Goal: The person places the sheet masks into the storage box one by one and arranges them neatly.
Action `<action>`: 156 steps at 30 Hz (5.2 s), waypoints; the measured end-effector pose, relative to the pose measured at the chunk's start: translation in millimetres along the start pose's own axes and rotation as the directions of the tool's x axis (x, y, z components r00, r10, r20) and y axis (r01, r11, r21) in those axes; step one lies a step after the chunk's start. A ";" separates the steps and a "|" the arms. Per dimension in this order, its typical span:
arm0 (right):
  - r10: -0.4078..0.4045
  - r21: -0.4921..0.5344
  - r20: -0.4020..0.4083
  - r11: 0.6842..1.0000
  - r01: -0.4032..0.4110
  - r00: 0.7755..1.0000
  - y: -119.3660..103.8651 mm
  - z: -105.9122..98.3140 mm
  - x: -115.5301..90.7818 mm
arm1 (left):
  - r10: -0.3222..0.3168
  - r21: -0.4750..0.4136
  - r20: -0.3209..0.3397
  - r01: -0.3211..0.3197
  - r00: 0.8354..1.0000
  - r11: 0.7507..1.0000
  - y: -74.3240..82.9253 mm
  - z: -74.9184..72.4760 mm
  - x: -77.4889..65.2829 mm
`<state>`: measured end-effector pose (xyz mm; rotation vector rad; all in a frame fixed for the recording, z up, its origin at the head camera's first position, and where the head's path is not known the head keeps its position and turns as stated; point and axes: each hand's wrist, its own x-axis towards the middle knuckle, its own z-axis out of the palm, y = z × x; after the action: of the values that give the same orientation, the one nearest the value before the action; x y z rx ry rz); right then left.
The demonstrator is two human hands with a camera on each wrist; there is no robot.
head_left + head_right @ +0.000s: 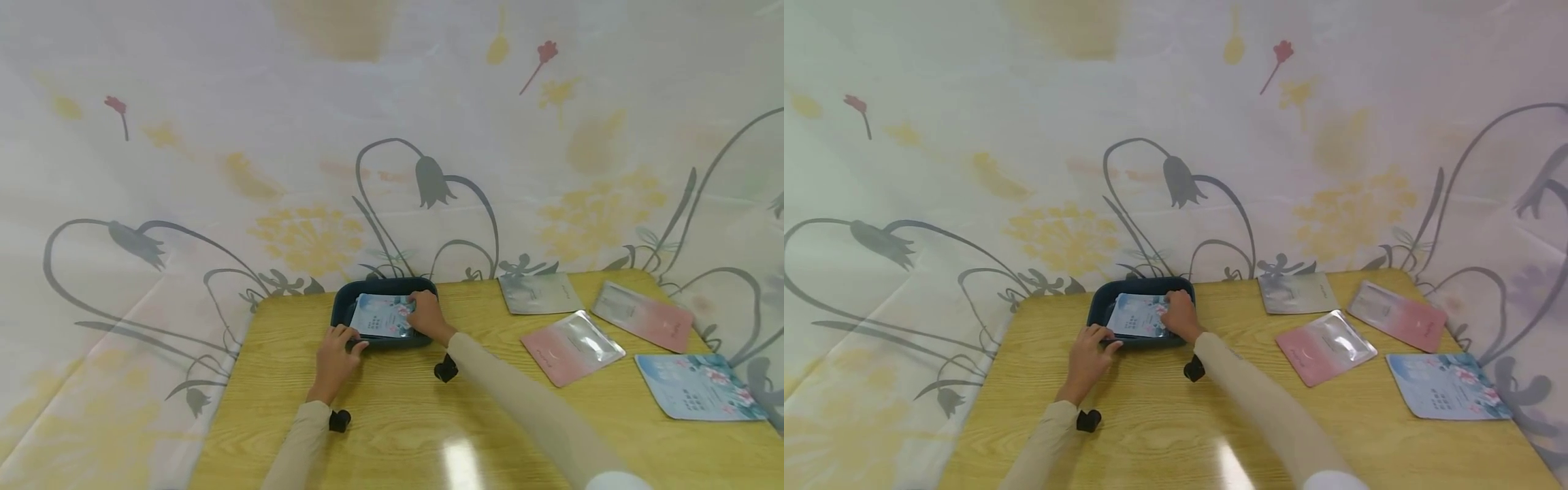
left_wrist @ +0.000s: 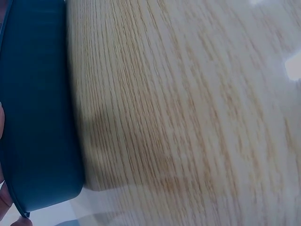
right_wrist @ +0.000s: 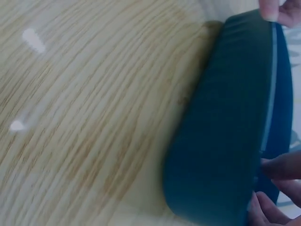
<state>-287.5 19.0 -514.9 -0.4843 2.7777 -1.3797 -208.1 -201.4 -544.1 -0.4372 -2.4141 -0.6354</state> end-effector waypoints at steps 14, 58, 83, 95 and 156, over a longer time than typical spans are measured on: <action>-0.019 0.098 0.129 0.995 0.007 0.991 0.7 -69.6 -16.1 | 0.000 0.013 -0.002 0.000 1.000 1.000 -3.1 -1.5 -0.5; 0.147 0.131 0.231 0.975 -0.180 0.962 63.3 -206.2 -101.1 | 0.003 -0.014 0.003 -0.003 1.000 1.000 4.8 -3.0 0.2; 0.223 0.014 0.136 0.974 -0.227 0.965 123.8 -243.4 -144.7 | -0.027 0.000 0.029 0.027 0.999 1.000 2.6 -0.7 -2.9; 0.213 -0.060 0.053 0.976 -0.210 0.976 153.8 -251.3 -153.9 | -0.018 0.005 0.014 0.018 1.000 1.000 0.6 0.0 -3.5; 0.339 0.427 0.156 0.824 -0.373 0.928 152.2 -229.1 -152.4 | 0.002 0.011 -0.024 -0.001 1.000 1.000 -1.4 -2.4 -3.2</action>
<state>-215.3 325.1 -513.2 0.0063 2.2153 -1.7745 -205.1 -204.3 -544.8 -0.4244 -2.3932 -0.6225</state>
